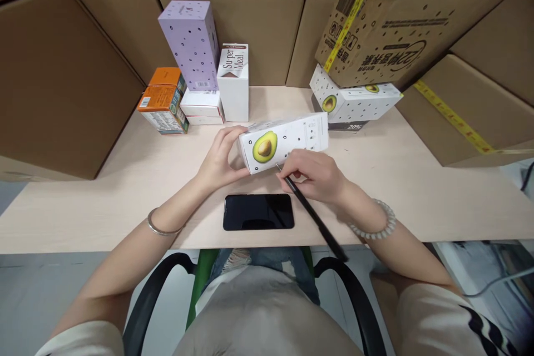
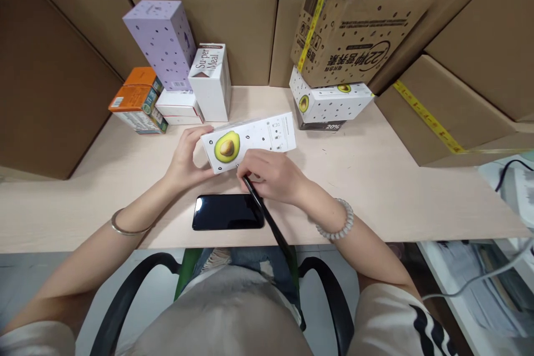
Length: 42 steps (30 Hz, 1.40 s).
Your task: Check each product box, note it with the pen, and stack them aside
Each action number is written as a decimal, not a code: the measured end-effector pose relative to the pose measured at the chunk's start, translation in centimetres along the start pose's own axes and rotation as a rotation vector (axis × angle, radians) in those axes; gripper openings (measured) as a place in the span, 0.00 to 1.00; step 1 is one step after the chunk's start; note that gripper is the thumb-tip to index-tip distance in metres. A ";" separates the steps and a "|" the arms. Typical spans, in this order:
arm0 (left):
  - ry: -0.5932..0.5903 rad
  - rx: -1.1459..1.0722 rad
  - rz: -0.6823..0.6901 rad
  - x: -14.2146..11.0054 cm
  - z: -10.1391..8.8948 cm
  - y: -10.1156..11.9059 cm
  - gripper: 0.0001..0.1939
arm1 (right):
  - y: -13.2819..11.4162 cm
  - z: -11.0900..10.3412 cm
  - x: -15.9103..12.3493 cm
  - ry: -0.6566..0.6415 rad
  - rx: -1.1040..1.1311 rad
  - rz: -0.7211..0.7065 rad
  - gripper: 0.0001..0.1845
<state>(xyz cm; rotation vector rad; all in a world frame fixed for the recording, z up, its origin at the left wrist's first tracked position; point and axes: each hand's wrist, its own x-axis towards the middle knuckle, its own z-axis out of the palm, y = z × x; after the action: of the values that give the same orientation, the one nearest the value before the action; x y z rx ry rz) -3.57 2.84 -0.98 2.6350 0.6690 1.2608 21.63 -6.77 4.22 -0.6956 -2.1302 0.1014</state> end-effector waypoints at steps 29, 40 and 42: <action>0.035 0.016 -0.019 -0.3 -0.3 -1.3 0.46 | -1.8 1.4 -0.9 -0.803 -0.207 0.386 0.35; 0.042 0.022 -0.018 -0.4 -0.3 -1.4 0.46 | -3.2 2.6 -1.5 -0.770 -0.036 0.318 0.27; 0.047 0.021 -0.029 -0.4 -0.3 -1.4 0.46 | -2.9 2.0 -1.4 -0.695 0.005 0.249 0.30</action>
<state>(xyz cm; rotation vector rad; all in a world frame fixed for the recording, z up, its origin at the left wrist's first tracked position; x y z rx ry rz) -4.46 3.93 -1.53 2.6098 0.7285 1.3182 19.48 -9.53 2.91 -1.0276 -2.6772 0.5524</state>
